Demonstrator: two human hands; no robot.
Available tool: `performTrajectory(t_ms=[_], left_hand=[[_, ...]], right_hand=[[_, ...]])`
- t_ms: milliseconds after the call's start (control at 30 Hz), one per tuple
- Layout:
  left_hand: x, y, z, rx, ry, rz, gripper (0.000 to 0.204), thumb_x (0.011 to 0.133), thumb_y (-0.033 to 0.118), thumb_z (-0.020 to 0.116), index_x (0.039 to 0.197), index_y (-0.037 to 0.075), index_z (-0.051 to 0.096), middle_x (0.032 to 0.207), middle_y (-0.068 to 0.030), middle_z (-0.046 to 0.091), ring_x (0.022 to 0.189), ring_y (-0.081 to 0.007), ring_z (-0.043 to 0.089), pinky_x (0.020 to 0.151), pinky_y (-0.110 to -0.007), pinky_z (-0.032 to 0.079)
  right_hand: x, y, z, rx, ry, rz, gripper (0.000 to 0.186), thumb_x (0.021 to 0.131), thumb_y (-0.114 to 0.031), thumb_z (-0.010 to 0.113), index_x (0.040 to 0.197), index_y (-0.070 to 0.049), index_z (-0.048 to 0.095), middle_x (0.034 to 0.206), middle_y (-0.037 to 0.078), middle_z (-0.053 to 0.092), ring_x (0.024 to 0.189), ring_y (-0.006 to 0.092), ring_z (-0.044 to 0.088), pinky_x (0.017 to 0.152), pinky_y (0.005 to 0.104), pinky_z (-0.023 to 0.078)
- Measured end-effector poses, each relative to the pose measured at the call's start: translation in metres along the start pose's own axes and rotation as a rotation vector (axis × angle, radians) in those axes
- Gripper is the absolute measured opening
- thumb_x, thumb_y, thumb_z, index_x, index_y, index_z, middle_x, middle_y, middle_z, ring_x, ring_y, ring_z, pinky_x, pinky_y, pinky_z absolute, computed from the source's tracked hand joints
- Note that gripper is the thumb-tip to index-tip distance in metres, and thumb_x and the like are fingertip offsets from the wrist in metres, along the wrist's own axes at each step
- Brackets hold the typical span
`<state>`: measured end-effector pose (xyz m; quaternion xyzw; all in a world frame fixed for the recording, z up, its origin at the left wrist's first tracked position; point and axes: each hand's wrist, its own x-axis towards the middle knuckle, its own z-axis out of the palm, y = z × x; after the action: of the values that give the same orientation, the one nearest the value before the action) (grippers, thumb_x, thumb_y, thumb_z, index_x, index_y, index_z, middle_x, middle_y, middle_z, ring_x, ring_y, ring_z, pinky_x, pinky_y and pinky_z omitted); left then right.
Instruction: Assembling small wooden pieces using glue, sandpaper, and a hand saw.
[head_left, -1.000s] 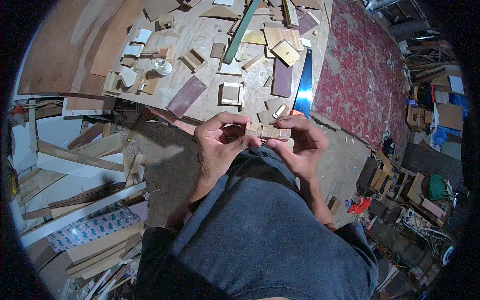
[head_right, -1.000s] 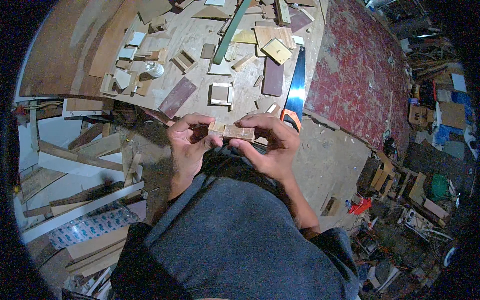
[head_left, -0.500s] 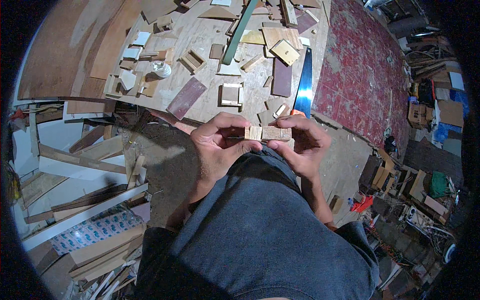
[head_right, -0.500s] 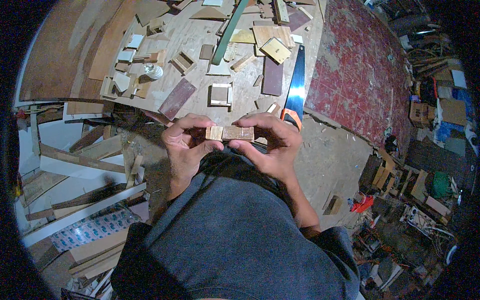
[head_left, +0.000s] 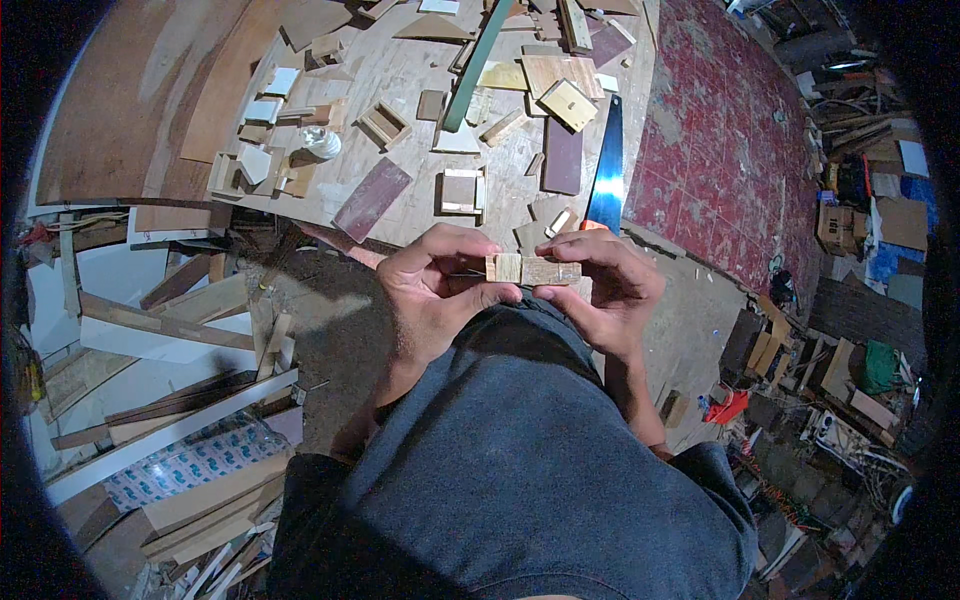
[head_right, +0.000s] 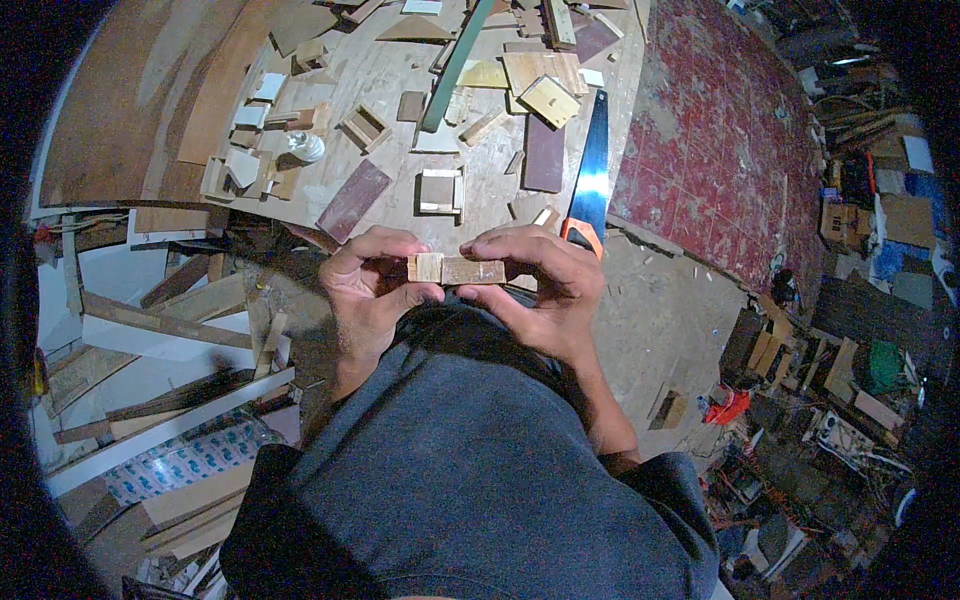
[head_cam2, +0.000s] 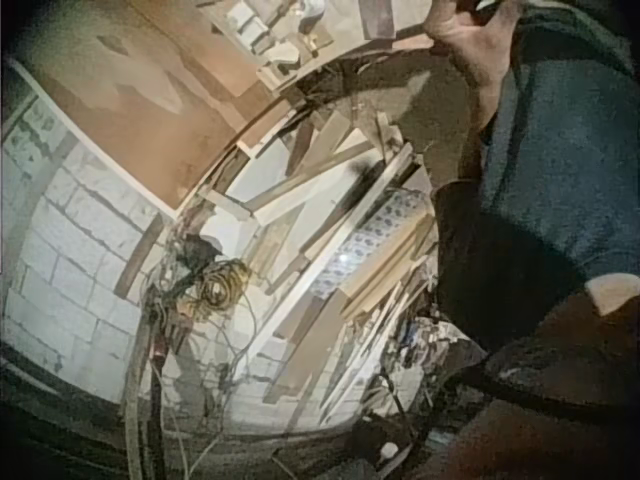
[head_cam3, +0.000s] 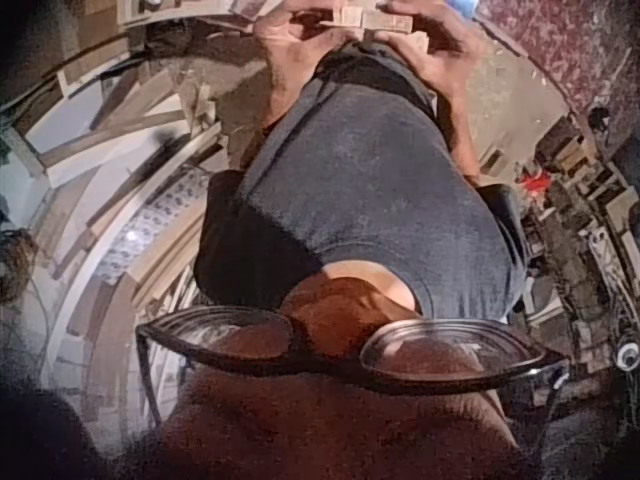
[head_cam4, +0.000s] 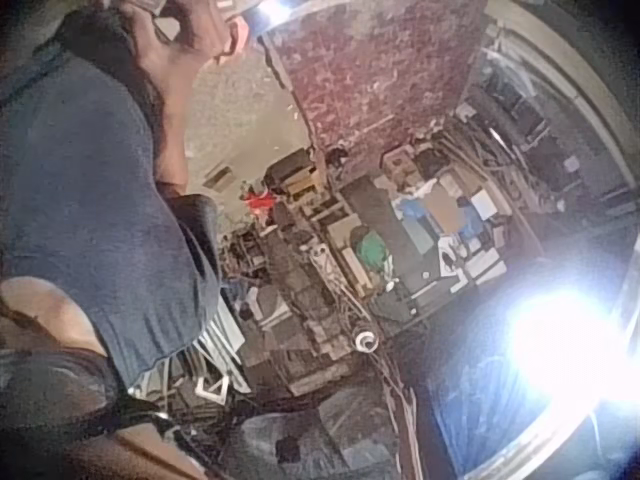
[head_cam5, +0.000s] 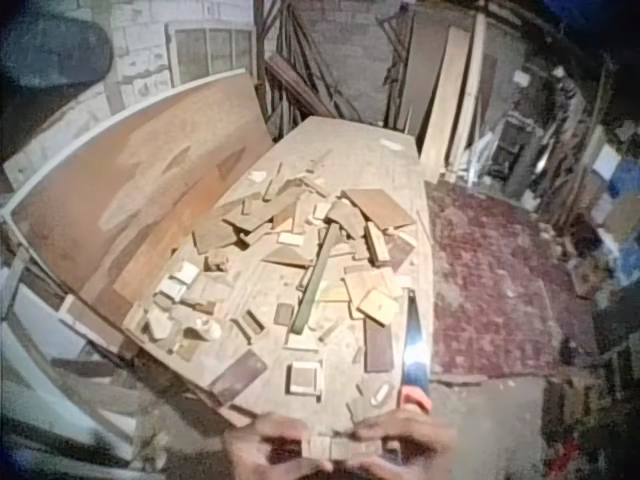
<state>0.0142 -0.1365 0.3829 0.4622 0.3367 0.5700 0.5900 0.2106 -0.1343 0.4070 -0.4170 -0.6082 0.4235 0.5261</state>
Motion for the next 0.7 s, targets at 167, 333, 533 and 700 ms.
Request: performTrajectory(t_ms=[167, 333, 533, 700], left_hand=[[0.0002, 0.0014, 0.0037, -0.024, -0.020, 0.056, 0.037, 0.073, -0.010, 0.079, 0.104, 0.000, 0.062, 0.105, -0.0121, 0.063, 0.100, -0.0182, 0.066, 0.086, -0.028, 0.059], [-0.0007, 0.0048, 0.0083, -0.104, -0.012, 0.052, 0.034, 0.074, -0.008, 0.078, 0.104, 0.001, 0.064, 0.107, -0.0158, 0.066, 0.099, -0.0197, 0.067, 0.085, -0.028, 0.059], [-0.0010, 0.0013, 0.0006, -0.075, -0.051, 0.113, 0.031, 0.076, -0.006, 0.079, 0.103, 0.004, 0.067, 0.104, -0.0182, 0.070, 0.096, -0.0196, 0.069, 0.082, -0.029, 0.059], [-0.0006, 0.0056, 0.0046, -0.061, -0.055, 0.153, 0.029, 0.075, -0.007, 0.078, 0.101, 0.003, 0.068, 0.103, -0.0178, 0.071, 0.094, -0.0190, 0.070, 0.080, -0.029, 0.059]], right_hand=[[0.0044, -0.0025, -0.0032, -0.048, -0.014, -0.087, 0.029, 0.070, 0.001, 0.081, 0.097, 0.000, 0.071, 0.097, 0.016, 0.072, 0.088, 0.0210, 0.070, 0.070, 0.0273, 0.057], [0.0052, -0.0031, -0.0046, -0.045, -0.028, -0.179, 0.026, 0.068, 0.003, 0.080, 0.093, 0.000, 0.071, 0.097, 0.017, 0.072, 0.090, 0.0245, 0.071, 0.074, 0.0306, 0.057], [0.0036, -0.0074, -0.0028, -0.098, -0.015, -0.252, 0.021, 0.069, 0.001, 0.080, 0.088, -0.003, 0.073, 0.097, 0.016, 0.072, 0.090, 0.0247, 0.071, 0.077, 0.0325, 0.056], [-0.0016, -0.0036, -0.0043, -0.125, -0.028, -0.259, 0.022, 0.066, 0.001, 0.081, 0.087, -0.005, 0.075, 0.098, 0.016, 0.072, 0.090, 0.0247, 0.071, 0.077, 0.0310, 0.056]])
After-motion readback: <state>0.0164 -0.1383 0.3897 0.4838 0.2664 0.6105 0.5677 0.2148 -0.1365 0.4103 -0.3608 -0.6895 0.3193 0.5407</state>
